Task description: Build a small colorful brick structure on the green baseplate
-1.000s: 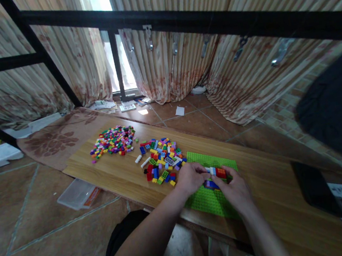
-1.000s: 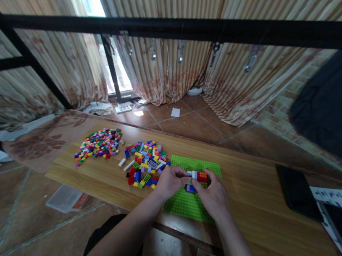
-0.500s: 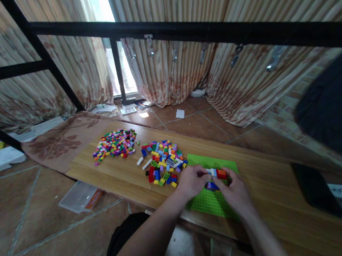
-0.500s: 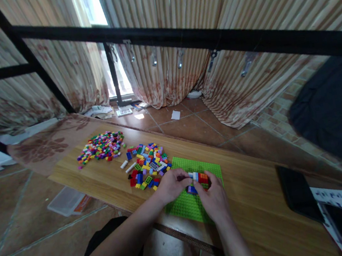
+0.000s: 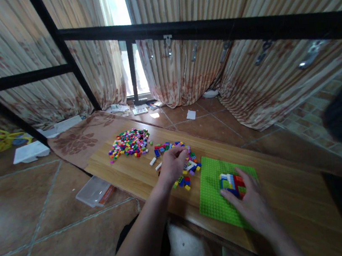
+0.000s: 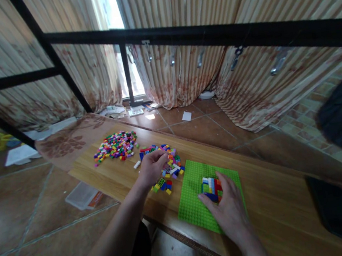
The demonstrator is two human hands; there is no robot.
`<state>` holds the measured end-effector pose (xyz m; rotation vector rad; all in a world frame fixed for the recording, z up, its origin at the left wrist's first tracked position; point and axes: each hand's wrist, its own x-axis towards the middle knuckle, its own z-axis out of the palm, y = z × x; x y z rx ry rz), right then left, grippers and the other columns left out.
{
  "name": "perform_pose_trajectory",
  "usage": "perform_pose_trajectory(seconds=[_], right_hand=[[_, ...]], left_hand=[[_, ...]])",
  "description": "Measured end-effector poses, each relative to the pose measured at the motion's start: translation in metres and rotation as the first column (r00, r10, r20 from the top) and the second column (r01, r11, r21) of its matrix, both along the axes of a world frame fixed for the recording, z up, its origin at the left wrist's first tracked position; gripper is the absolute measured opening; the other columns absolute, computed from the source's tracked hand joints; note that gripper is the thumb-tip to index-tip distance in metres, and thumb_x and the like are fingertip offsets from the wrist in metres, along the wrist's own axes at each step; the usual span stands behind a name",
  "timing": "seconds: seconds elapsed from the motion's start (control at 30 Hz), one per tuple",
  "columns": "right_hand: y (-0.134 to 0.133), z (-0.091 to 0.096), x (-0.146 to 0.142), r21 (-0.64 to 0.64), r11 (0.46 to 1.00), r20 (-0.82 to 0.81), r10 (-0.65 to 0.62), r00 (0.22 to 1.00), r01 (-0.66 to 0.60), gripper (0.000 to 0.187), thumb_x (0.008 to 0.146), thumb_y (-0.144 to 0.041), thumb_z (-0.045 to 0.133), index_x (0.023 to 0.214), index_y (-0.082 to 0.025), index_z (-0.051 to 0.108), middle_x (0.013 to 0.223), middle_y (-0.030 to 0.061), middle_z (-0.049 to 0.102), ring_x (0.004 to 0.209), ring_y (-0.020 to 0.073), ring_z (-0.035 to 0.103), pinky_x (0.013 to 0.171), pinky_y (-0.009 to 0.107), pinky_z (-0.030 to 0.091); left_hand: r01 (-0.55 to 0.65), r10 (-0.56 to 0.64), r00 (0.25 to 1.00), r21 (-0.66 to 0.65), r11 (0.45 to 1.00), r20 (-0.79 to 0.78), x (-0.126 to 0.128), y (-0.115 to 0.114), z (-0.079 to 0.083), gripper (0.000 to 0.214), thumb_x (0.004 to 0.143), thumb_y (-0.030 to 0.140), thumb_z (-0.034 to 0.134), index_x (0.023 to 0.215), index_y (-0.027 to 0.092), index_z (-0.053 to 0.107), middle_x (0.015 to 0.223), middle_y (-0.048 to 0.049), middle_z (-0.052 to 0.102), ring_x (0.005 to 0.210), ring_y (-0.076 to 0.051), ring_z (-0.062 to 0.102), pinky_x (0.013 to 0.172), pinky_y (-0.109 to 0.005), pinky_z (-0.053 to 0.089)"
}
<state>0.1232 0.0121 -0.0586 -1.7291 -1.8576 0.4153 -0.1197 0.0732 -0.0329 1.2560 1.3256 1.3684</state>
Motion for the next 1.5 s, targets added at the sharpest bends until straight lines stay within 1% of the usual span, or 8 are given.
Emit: perform_pose_trajectory(seconds=[0.17, 0.33, 0.5, 0.63, 0.77, 1.07, 1.23, 1.5], right_hand=[[0.000, -0.003, -0.011, 0.047, 0.999, 0.122, 0.018, 0.992, -0.024, 0.074, 0.080, -0.052, 0.056, 0.141, -0.015, 0.037, 0.139, 0.0169, 0.046, 0.129, 0.0333, 0.042, 0.108, 0.050, 0.035], [0.000, 0.001, -0.001, 0.052, 0.984, 0.141, 0.163, 0.976, -0.172, 0.071, 0.080, -0.034, 0.055, 0.145, -0.022, 0.030, 0.150, 0.0117, 0.034, 0.138, 0.0293, 0.034, 0.113, 0.048, 0.030], [0.002, 0.007, 0.013, -0.012, 0.985, 0.110, 0.172, 0.979, -0.171, 0.084, 0.075, -0.039, 0.063, 0.148, -0.023, 0.024, 0.152, 0.0120, 0.030, 0.138, 0.0317, 0.034, 0.112, 0.051, 0.031], [0.000, 0.008, 0.014, -0.095, 0.991, 0.063, 0.102, 0.993, -0.096, 0.092, 0.072, -0.044, 0.067, 0.149, -0.023, 0.021, 0.143, 0.0134, 0.043, 0.129, 0.0321, 0.045, 0.107, 0.051, 0.037], [0.001, 0.009, 0.016, -0.070, 0.996, 0.060, 0.056, 0.997, -0.051, 0.087, 0.073, -0.035, 0.064, 0.148, -0.022, 0.025, 0.137, 0.0137, 0.049, 0.125, 0.0318, 0.050, 0.104, 0.051, 0.040], [0.006, 0.008, 0.034, 0.007, 0.991, 0.103, 0.135, 0.985, -0.137, 0.083, 0.068, -0.010, 0.051, 0.147, -0.025, 0.029, 0.137, 0.0111, 0.050, 0.128, 0.0288, 0.044, 0.108, 0.052, 0.034], [0.005, 0.007, 0.033, 0.008, 0.986, 0.107, 0.164, 0.981, -0.165, 0.087, 0.066, -0.006, 0.048, 0.148, -0.026, 0.028, 0.141, 0.0105, 0.046, 0.131, 0.0285, 0.041, 0.110, 0.053, 0.032], [0.007, 0.005, 0.033, 0.016, 0.979, 0.086, 0.202, 0.976, -0.204, 0.094, 0.060, 0.000, 0.044, 0.148, -0.029, 0.026, 0.144, 0.0071, 0.045, 0.135, 0.0263, 0.038, 0.111, 0.052, 0.031]], left_hand=[[-0.098, 0.090, 0.980, -0.036, 0.995, -0.176, -0.031, -0.005, 0.005, 0.018, 0.077, 0.028, 0.055, 0.074, 0.013, 0.065, 0.063, 0.0015, 0.060, 0.059, -0.009, 0.050, 0.056, -0.019, 0.040], [-0.060, 0.041, 0.929, -0.039, 0.997, -0.368, -0.036, -0.012, 0.007, 0.018, 0.078, 0.026, 0.056, 0.080, 0.014, 0.069, 0.072, -0.0009, 0.066, 0.065, -0.011, 0.056, 0.059, -0.020, 0.041], [0.093, -0.105, 0.711, -0.056, 0.994, -0.695, -0.023, -0.017, 0.004, 0.015, 0.079, 0.029, 0.059, 0.080, 0.018, 0.069, 0.073, -0.0007, 0.065, 0.070, -0.014, 0.059, 0.063, -0.022, 0.041], [0.034, -0.066, 0.521, -0.057, 0.998, -0.851, -0.012, -0.022, 0.004, 0.024, 0.075, 0.032, 0.064, 0.095, 0.020, 0.067, 0.093, -0.0062, 0.067, 0.086, -0.021, 0.062, 0.073, -0.027, 0.045], [0.021, -0.073, 0.453, -0.071, 0.997, -0.889, -0.008, -0.022, 0.003, 0.020, 0.078, 0.026, 0.060, 0.096, 0.019, 0.067, 0.098, -0.0086, 0.068, 0.092, -0.024, 0.063, 0.079, -0.031, 0.047], [0.032, -0.130, 0.553, -0.136, 0.990, -0.823, -0.009, -0.016, 0.009, 0.027, 0.075, 0.013, 0.059, 0.098, 0.019, 0.071, 0.096, -0.0078, 0.073, 0.093, -0.025, 0.067, 0.081, -0.031, 0.048], [0.024, -0.089, 0.673, -0.098, 0.995, -0.735, -0.014, -0.013, 0.008, 0.032, 0.072, 0.009, 0.059, 0.101, 0.017, 0.071, 0.098, -0.0078, 0.074, 0.093, -0.023, 0.067, 0.086, -0.031, 0.049], [0.254, -0.259, 0.932, -0.054, 0.966, -0.253, -0.011, -0.012, -0.004, 0.029, 0.067, 0.008, 0.063, 0.095, 0.013, 0.069, 0.089, -0.0045, 0.072, 0.077, -0.015, 0.064, 0.071, -0.024, 0.050]])
